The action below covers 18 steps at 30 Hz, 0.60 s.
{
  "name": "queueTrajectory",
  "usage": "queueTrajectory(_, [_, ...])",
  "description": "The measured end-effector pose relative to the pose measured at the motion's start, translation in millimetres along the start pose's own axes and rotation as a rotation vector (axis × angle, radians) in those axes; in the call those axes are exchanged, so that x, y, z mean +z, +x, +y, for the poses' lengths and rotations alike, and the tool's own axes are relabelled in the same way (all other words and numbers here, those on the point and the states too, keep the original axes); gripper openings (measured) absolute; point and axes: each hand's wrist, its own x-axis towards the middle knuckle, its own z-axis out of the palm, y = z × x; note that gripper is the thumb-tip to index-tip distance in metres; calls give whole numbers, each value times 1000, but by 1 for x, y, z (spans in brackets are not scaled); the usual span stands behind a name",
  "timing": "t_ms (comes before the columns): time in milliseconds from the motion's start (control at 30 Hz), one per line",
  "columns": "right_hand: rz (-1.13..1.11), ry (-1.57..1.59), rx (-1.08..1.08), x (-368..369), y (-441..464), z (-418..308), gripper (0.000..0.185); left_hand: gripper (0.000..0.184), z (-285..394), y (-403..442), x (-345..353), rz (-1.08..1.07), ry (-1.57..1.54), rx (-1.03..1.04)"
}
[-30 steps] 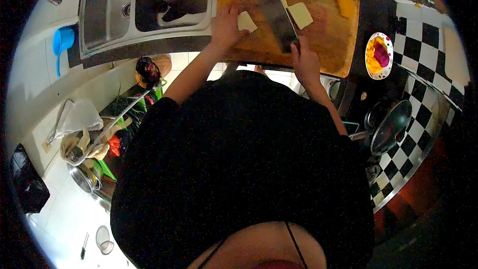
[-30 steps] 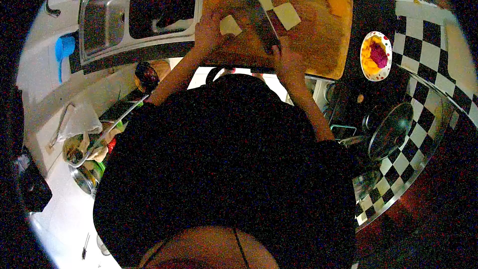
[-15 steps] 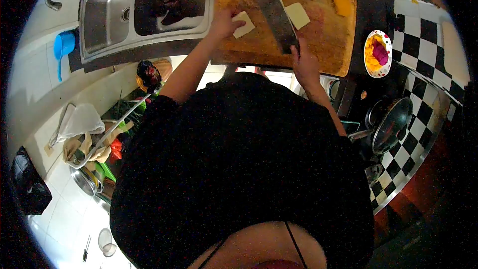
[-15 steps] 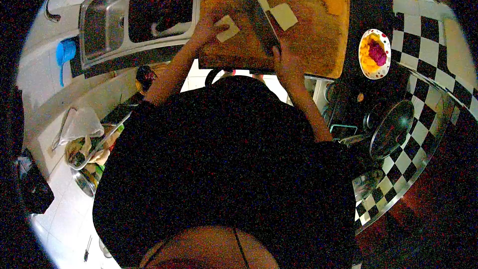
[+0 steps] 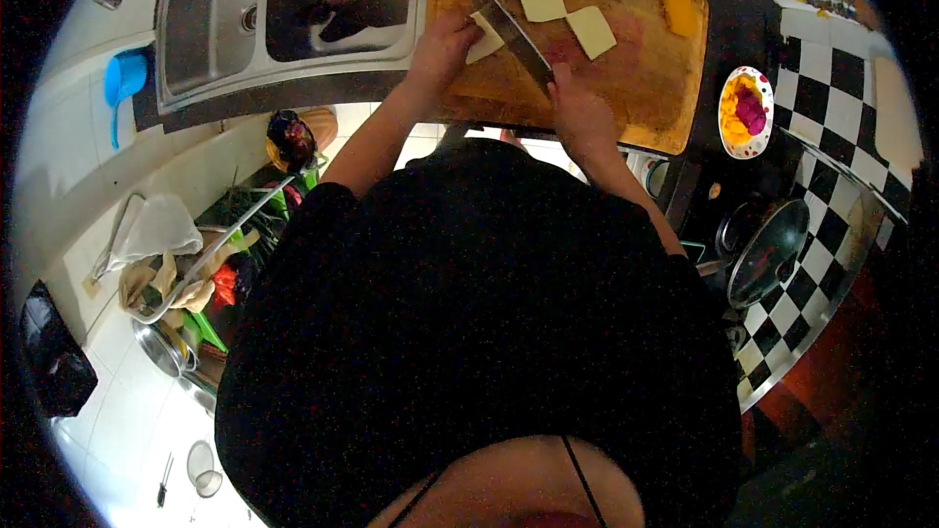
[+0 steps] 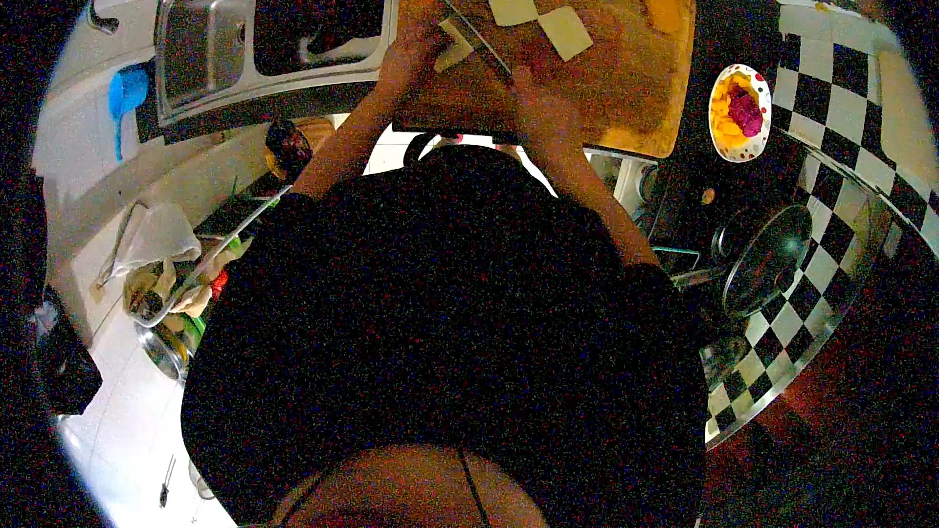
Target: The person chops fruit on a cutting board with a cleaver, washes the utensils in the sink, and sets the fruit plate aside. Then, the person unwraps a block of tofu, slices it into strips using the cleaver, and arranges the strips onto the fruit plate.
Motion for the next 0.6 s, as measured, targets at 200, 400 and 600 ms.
queueTrajectory(200, [24,12,-41,5,-2,-5,18,28,5,3,-6,16,-26,41])
queueTrajectory(400, [1,-22,5,5,-2,-16,17,32,-17,0,7,14,113,178])
queueTrajectory(600, [121,3,-20,39,12,-7,16,33,-18,-4,10,-42,111,131])
